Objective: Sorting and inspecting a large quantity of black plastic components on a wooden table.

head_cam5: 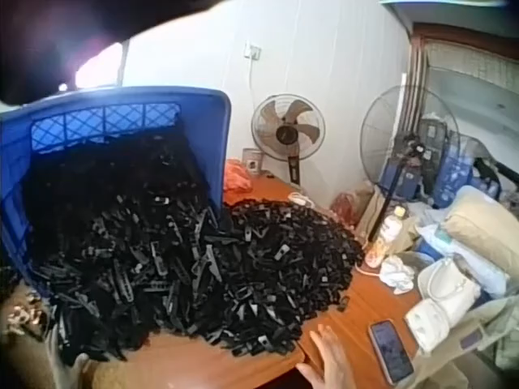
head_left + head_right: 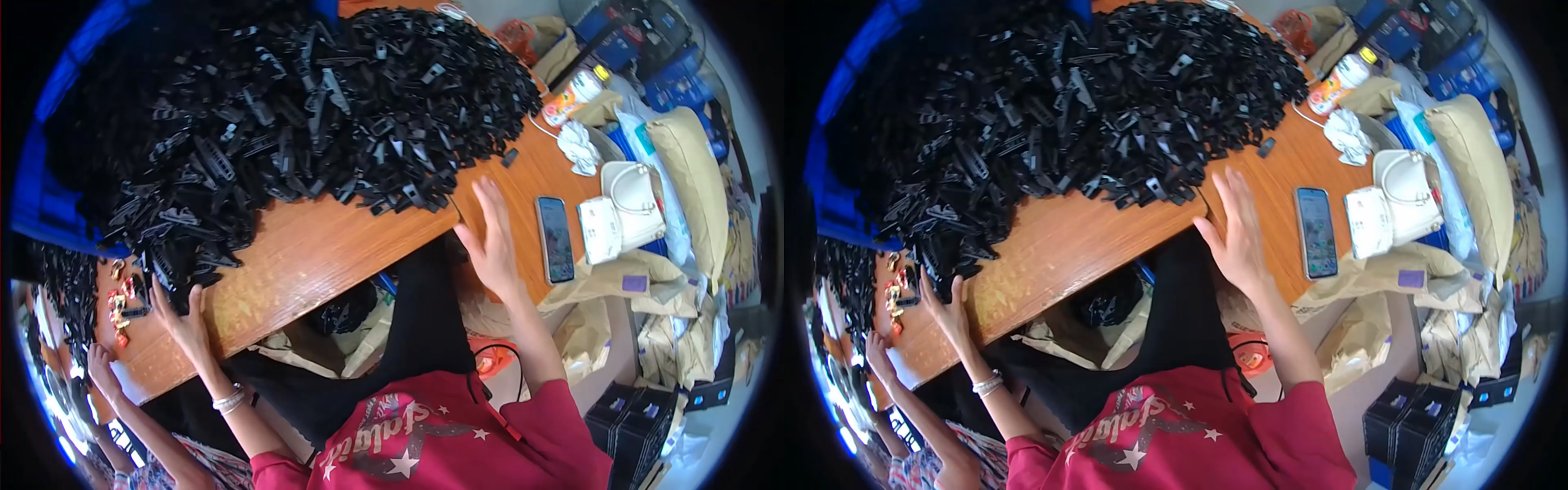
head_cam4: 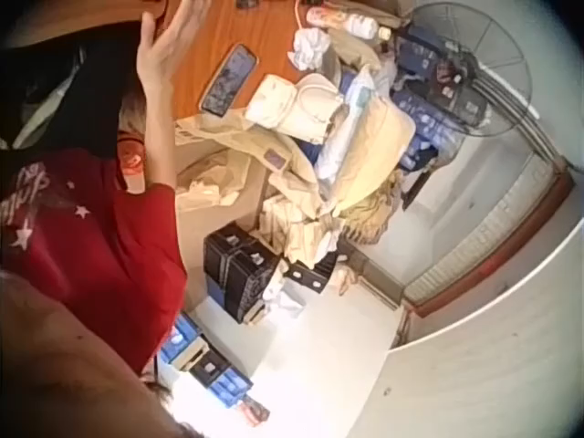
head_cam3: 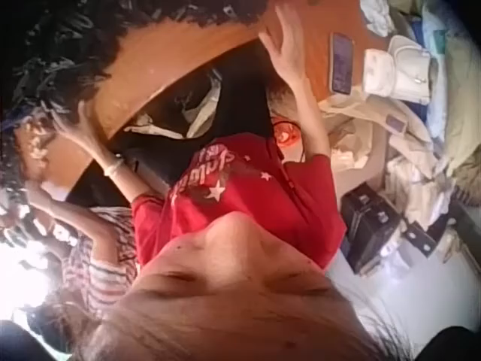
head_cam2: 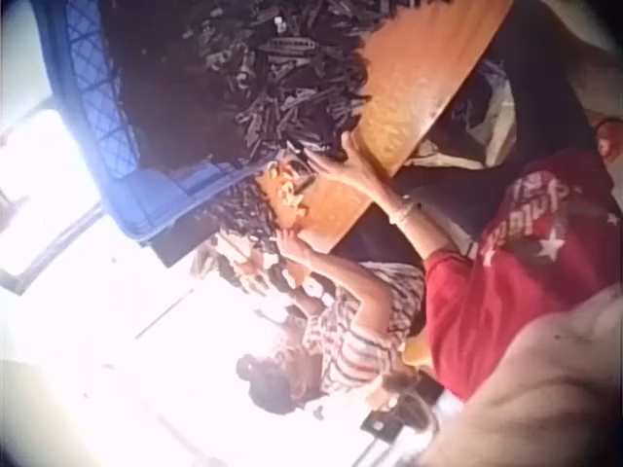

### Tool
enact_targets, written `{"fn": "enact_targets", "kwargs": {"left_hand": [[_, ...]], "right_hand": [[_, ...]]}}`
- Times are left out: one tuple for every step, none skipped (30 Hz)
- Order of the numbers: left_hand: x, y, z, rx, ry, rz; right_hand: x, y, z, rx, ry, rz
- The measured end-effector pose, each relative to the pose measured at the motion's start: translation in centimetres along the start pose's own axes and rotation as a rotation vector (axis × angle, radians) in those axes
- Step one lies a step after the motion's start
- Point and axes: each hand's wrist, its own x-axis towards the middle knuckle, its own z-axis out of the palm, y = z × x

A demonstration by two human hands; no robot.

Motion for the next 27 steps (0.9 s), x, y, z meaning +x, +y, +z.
{"fn": "enact_targets", "kwargs": {"left_hand": [[-0.2, 0.9, 0.0, -0.025, 0.041, -0.038], [-0.7, 1.9, -0.1, -0.053, 0.081, -0.075], [-0.8, 3.3, -0.3, 0.053, 0.170, 0.046], [-1.1, 4.3, -0.3, 0.071, 0.218, 0.152], [-1.7, 6.4, -0.1, -0.013, 0.150, 0.174], [-2.7, 8.7, 0.1, -0.093, 0.041, 0.228], [-3.6, 11.9, 0.6, -0.138, -0.069, 0.278], [-4.6, 13.4, 2.5, -0.200, -0.170, 0.375], [-5.5, 14.7, 4.5, -0.191, -0.275, 0.422], [-5.9, 16.4, 6.0, -0.179, -0.380, 0.438], [-5.9, 18.5, 7.5, -0.146, -0.417, 0.461], [-6.0, 20.0, 8.6, -0.108, -0.471, 0.449], [-5.9, 21.0, 9.4, -0.120, -0.499, 0.459], [-5.8, 21.5, 9.9, -0.121, -0.485, 0.487], [-5.8, 21.5, 9.9, -0.137, -0.498, 0.490], [-5.7, 21.0, 9.3, -0.143, -0.469, 0.501], [-5.7, 20.3, 8.4, -0.144, -0.439, 0.509], [-5.4, 19.1, 6.9, -0.167, -0.387, 0.481], [-4.5, 17.4, 4.8, -0.127, -0.309, 0.467], [-3.2, 15.4, 2.8, -0.084, -0.191, 0.422], [-1.3, 12.8, 1.3, 0.025, -0.064, 0.336], [0.9, 9.8, 0.2, 0.098, 0.057, 0.231], [3.1, 6.2, -1.0, 0.157, 0.133, 0.194], [5.2, 2.5, -1.8, 0.263, 0.218, 0.150], [7.1, -0.8, -2.3, 0.227, 0.190, 0.066], [8.2, -3.7, -2.3, 0.090, 0.101, -0.031], [8.7, -5.2, -1.9, 0.090, 0.081, 0.022]], "right_hand": [[1.8, -0.3, 1.1, 0.041, 0.053, -0.015], [3.3, 0.1, 2.3, 0.063, 0.091, 0.014], [5.2, 0.2, 3.8, 0.140, 0.118, 0.016], [6.4, -0.1, 5.4, 0.211, 0.146, 0.024], [6.8, 0.0, 7.0, 0.046, 0.135, 0.043], [7.3, -1.2, 7.8, -0.068, 0.125, 0.053], [7.8, -1.8, 8.4, 0.004, 0.151, 0.074], [8.4, -2.2, 9.0, -0.028, 0.163, 0.076], [8.7, -2.4, 9.4, -0.063, 0.176, 0.082], [9.0, -3.0, 9.9, -0.053, 0.172, 0.093], [9.1, -3.2, 9.9, -0.056, 0.165, 0.087], [9.1, -3.4, 10.1, -0.050, 0.154, 0.077], [9.2, -3.1, 10.0, -0.053, 0.178, 0.039], [8.9, -3.2, 9.9, 0.019, 0.222, 0.035], [8.7, -3.4, 9.9, -0.031, 0.235, 0.029], [8.6, -3.2, 9.8, -0.042, 0.265, 0.022], [8.4, -3.1, 9.6, -0.055, 0.272, 0.016], [8.4, -3.2, 9.1, -0.070, 0.285, 0.024], [8.3, -3.4, 8.7, -0.089, 0.324, -0.008], [8.0, -3.9, 8.4, -0.121, 0.345, -0.056], [7.5, -4.0, 8.3, -0.137, 0.350, -0.106], [7.2, -5.4, 8.6, -0.134, 0.312, -0.199], [6.8, -7.0, 9.0, -0.128, 0.271, -0.291], [6.6, -9.2, 9.6, -0.112, 0.232, -0.415], [6.4, -11.3, 10.3, -0.060, 0.114, -0.529], [5.9, -12.9, 12.0, 0.076, -0.026, -0.657], [5.5, -14.9, 13.8, 0.135, -0.082, -0.818]]}}
